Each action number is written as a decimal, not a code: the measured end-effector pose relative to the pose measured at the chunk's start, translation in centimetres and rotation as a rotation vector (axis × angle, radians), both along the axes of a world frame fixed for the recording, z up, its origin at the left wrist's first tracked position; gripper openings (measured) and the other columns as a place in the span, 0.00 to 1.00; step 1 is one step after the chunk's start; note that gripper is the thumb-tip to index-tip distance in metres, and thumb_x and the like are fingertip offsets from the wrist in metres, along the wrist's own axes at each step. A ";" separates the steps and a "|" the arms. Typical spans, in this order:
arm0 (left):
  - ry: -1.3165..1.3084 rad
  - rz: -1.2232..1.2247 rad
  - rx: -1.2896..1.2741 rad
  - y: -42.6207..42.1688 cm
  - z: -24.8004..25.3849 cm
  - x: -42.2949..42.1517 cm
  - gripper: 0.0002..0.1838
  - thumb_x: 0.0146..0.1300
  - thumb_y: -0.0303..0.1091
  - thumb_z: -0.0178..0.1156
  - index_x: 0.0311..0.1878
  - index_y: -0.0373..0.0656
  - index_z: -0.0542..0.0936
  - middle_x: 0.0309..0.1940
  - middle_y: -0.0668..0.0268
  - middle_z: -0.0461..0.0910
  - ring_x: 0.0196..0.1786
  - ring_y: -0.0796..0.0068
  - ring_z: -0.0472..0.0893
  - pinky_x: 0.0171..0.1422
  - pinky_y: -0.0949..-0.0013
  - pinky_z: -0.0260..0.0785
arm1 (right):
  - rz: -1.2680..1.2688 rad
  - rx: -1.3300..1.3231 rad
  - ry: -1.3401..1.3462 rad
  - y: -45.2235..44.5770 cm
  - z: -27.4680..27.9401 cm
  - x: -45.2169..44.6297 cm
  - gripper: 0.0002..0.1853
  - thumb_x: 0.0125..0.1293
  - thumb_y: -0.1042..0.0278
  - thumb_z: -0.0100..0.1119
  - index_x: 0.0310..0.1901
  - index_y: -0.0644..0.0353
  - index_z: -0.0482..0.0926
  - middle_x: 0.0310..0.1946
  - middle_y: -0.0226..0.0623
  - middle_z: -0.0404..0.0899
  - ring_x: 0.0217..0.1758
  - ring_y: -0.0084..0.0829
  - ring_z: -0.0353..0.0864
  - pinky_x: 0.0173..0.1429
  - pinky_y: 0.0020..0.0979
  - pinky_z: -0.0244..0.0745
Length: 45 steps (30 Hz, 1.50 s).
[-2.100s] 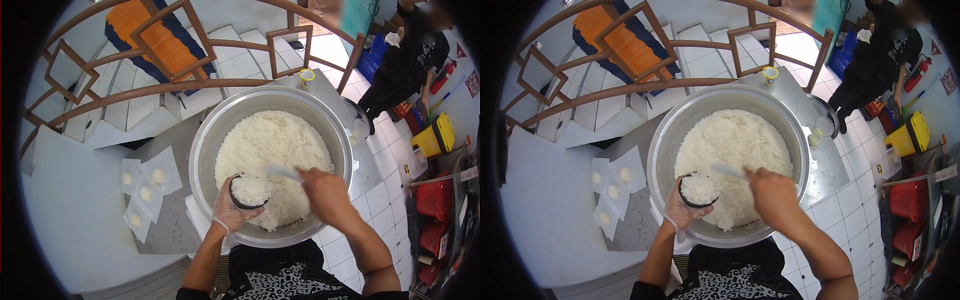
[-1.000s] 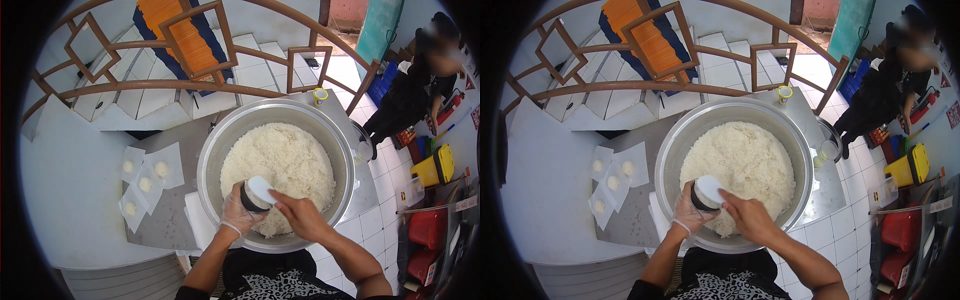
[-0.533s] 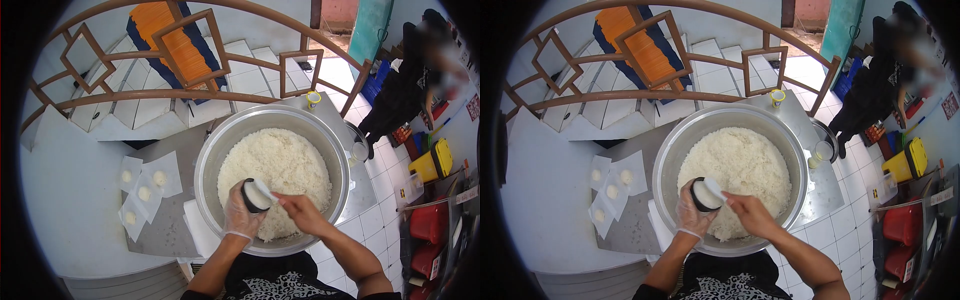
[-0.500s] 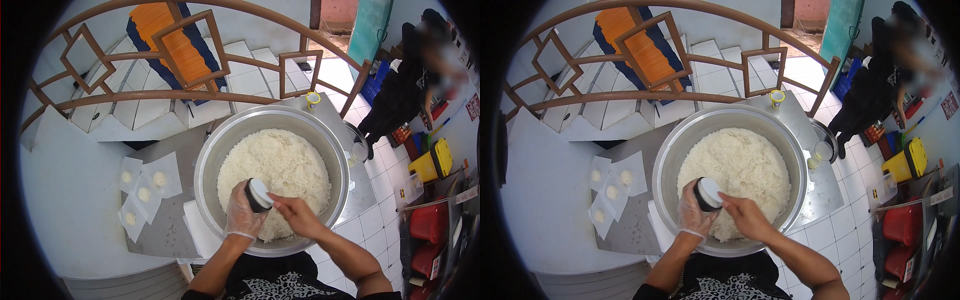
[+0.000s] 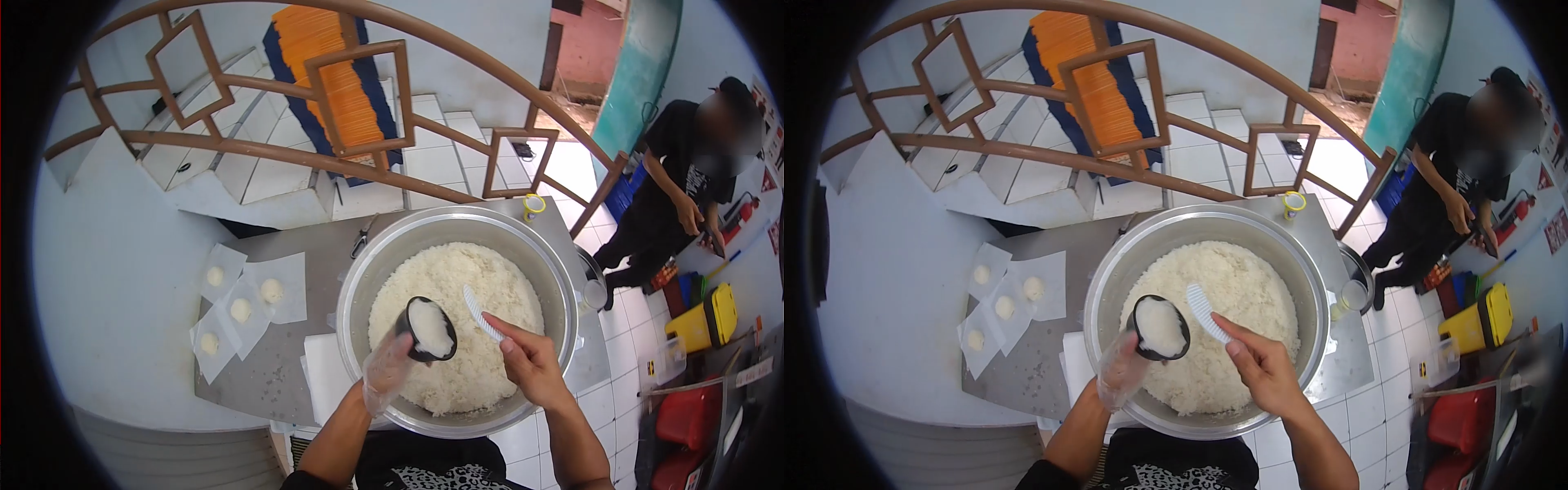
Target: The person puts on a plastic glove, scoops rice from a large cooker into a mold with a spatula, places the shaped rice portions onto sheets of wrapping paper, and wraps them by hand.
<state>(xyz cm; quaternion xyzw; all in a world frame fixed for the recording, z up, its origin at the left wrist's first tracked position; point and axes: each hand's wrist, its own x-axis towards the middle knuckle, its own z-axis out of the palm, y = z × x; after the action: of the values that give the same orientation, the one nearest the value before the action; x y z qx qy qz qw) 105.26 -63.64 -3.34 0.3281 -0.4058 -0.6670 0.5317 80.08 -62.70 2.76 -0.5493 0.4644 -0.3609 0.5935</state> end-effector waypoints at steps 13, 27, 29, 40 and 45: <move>-0.005 -0.263 0.578 -0.6 0.3 0.2 0.43 0.72 0.78 0.30 0.55 0.50 0.79 0.32 0.66 0.81 0.29 0.74 0.76 0.29 0.69 0.63 | 0.213 -0.312 0.443 -0.9 1.1 2.1 0.20 0.77 0.65 0.58 0.68 0.55 0.79 0.29 0.58 0.84 0.31 0.57 0.84 0.41 0.44 0.79; 0.105 -0.073 0.504 -0.4 -0.6 0.2 0.42 0.70 0.80 0.34 0.53 0.50 0.80 0.36 0.66 0.82 0.32 0.71 0.78 0.35 0.64 0.69 | 0.070 0.065 0.246 -0.1 0.9 4.3 0.20 0.80 0.68 0.55 0.70 0.58 0.77 0.38 0.36 0.87 0.39 0.21 0.75 0.50 0.27 0.74; 0.109 -0.037 0.479 0.4 -0.8 0.9 0.43 0.69 0.81 0.36 0.55 0.49 0.80 0.38 0.65 0.83 0.34 0.69 0.79 0.35 0.62 0.71 | 0.060 -0.095 0.185 0.3 -1.2 5.4 0.20 0.80 0.67 0.55 0.69 0.59 0.77 0.30 0.25 0.75 0.31 0.16 0.65 0.37 0.24 0.65; 0.526 0.115 0.250 8.7 -2.5 18.8 0.43 0.68 0.72 0.53 0.68 0.40 0.72 0.58 0.46 0.80 0.51 0.48 0.85 0.45 0.50 0.80 | -0.098 -0.318 0.743 -1.0 -5.0 3.6 0.25 0.76 0.65 0.56 0.73 0.58 0.74 0.36 0.40 0.79 0.39 0.36 0.79 0.49 0.36 0.75; -0.819 0.138 0.250 8.0 -7.4 22.7 0.40 0.56 0.46 0.76 0.67 0.38 0.69 0.58 0.45 0.76 0.58 0.44 0.81 0.59 0.49 0.80 | -0.236 -0.529 1.100 1.6 -4.3 5.9 0.24 0.74 0.69 0.57 0.70 0.61 0.73 0.60 0.53 0.72 0.65 0.51 0.72 0.71 0.46 0.65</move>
<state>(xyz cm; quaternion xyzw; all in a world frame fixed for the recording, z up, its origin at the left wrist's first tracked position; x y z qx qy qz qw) 127.97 -55.69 -10.75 0.6538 -0.4766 -0.4888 0.3264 86.01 -61.07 -1.58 -0.7283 0.6547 -0.1910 0.0672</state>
